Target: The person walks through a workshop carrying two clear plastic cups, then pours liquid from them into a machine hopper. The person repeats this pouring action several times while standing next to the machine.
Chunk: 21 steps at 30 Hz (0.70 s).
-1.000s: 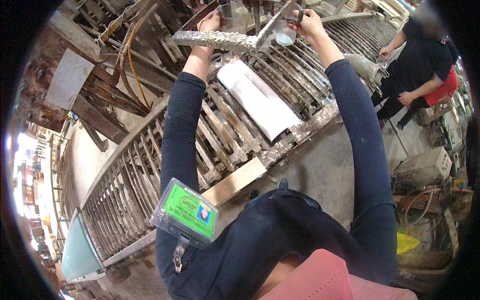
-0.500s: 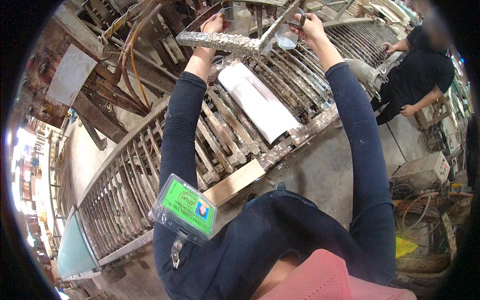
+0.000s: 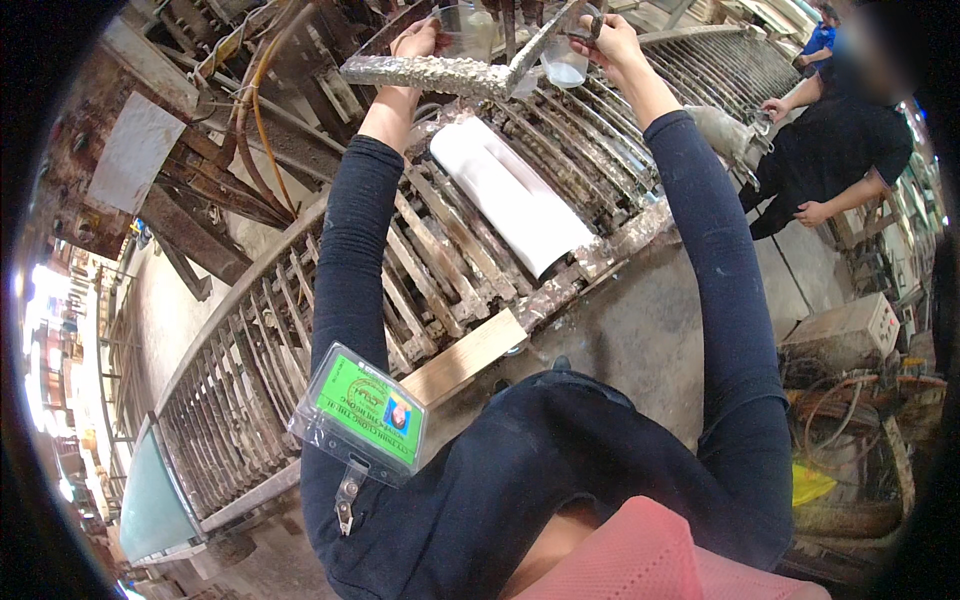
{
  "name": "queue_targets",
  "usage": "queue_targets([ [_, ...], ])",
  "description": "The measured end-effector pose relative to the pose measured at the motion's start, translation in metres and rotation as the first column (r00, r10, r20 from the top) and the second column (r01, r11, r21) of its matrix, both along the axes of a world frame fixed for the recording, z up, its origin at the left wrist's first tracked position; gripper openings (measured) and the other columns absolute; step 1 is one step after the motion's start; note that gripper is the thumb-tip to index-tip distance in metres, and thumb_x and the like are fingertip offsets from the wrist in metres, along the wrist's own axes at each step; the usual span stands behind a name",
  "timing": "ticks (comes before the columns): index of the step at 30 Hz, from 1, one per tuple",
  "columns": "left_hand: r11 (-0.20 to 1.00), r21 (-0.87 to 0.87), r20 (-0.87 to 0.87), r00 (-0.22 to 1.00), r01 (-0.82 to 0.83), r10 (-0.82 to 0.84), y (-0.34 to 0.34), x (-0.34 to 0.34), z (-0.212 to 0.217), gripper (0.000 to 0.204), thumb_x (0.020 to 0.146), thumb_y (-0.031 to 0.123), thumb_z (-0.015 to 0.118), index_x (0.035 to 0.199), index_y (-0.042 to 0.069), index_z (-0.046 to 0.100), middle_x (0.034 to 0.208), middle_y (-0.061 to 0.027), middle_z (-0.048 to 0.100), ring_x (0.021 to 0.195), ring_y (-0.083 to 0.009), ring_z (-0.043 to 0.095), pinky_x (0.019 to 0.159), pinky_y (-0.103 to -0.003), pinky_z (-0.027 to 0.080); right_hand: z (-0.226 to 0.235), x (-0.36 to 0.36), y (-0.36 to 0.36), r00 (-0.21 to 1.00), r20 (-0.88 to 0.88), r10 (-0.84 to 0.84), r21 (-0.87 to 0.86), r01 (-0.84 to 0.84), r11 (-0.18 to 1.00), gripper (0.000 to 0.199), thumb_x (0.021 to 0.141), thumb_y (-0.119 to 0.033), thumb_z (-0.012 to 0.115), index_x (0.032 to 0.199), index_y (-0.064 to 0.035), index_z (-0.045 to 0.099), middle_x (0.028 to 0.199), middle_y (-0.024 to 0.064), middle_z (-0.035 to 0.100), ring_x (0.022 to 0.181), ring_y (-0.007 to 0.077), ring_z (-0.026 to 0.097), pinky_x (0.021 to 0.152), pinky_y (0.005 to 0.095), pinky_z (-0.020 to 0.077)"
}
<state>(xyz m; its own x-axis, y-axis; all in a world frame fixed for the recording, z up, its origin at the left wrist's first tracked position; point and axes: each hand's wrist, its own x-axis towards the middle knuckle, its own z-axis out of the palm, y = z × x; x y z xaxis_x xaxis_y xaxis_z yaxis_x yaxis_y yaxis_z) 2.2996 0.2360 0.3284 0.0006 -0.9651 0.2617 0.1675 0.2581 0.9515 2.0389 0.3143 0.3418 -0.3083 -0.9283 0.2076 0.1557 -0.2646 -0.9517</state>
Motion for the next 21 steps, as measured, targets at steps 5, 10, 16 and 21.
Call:
queue_targets([
  [5, 0.999, 0.028, 0.042, 0.999, -0.029, 0.028, 0.009, -0.001, 0.006, 0.023, 0.089, 0.01, 0.049, 0.107, 0.0, 0.059, 0.093, -0.0088, 0.062, 0.073, -0.0178, 0.06, 0.068, -0.032, 0.051, -0.002, -0.002, -0.003, 1.0, -0.004, 0.028, -0.032, -0.028, 0.999, 0.03, 0.083, -0.013, 0.062, 0.101, 0.0013, 0.043, 0.086, 0.0105, 0.054, 0.07, 0.0194, 0.06, 0.06, 0.0294, 0.0569],
  [10, 0.999, 0.05, 0.042, 0.999, -0.008, 0.006, 0.006, -0.001, 0.009, 0.025, 0.089, 0.016, 0.052, 0.108, 0.002, 0.059, 0.094, -0.0058, 0.062, 0.078, -0.0158, 0.06, 0.069, -0.029, 0.049, 0.0, 0.001, -0.002, 1.0, 0.022, 0.004, -0.025, -0.004, 1.0, 0.03, 0.081, -0.014, 0.064, 0.098, 0.0003, 0.043, 0.085, 0.0095, 0.053, 0.069, 0.0195, 0.061, 0.059, 0.0296, 0.0571],
  [16, 0.99, 0.14, 0.045, 0.999, -0.005, -0.002, -0.004, -0.003, 0.011, 0.024, 0.09, 0.014, 0.05, 0.108, 0.003, 0.06, 0.095, -0.0041, 0.062, 0.079, -0.0157, 0.06, 0.075, -0.03, 0.049, 0.002, 0.0, -0.002, 0.999, 0.03, -0.043, 0.045, 0.042, 0.998, 0.028, 0.081, -0.014, 0.064, 0.093, -0.002, 0.041, 0.084, 0.0081, 0.051, 0.068, 0.0193, 0.059, 0.058, 0.0305, 0.0577],
  [21, 0.997, 0.079, 0.017, 1.0, -0.014, 0.013, 0.004, -0.004, 0.013, 0.026, 0.089, 0.015, 0.046, 0.11, 0.007, 0.06, 0.091, -0.0052, 0.064, 0.072, -0.0139, 0.061, 0.069, -0.027, 0.05, 0.002, 0.001, -0.005, 0.997, 0.06, -0.052, 0.034, 0.05, 0.998, 0.03, 0.08, -0.01, 0.064, 0.094, -0.0021, 0.039, 0.085, 0.0073, 0.05, 0.068, 0.0184, 0.057, 0.057, 0.0308, 0.0578],
])
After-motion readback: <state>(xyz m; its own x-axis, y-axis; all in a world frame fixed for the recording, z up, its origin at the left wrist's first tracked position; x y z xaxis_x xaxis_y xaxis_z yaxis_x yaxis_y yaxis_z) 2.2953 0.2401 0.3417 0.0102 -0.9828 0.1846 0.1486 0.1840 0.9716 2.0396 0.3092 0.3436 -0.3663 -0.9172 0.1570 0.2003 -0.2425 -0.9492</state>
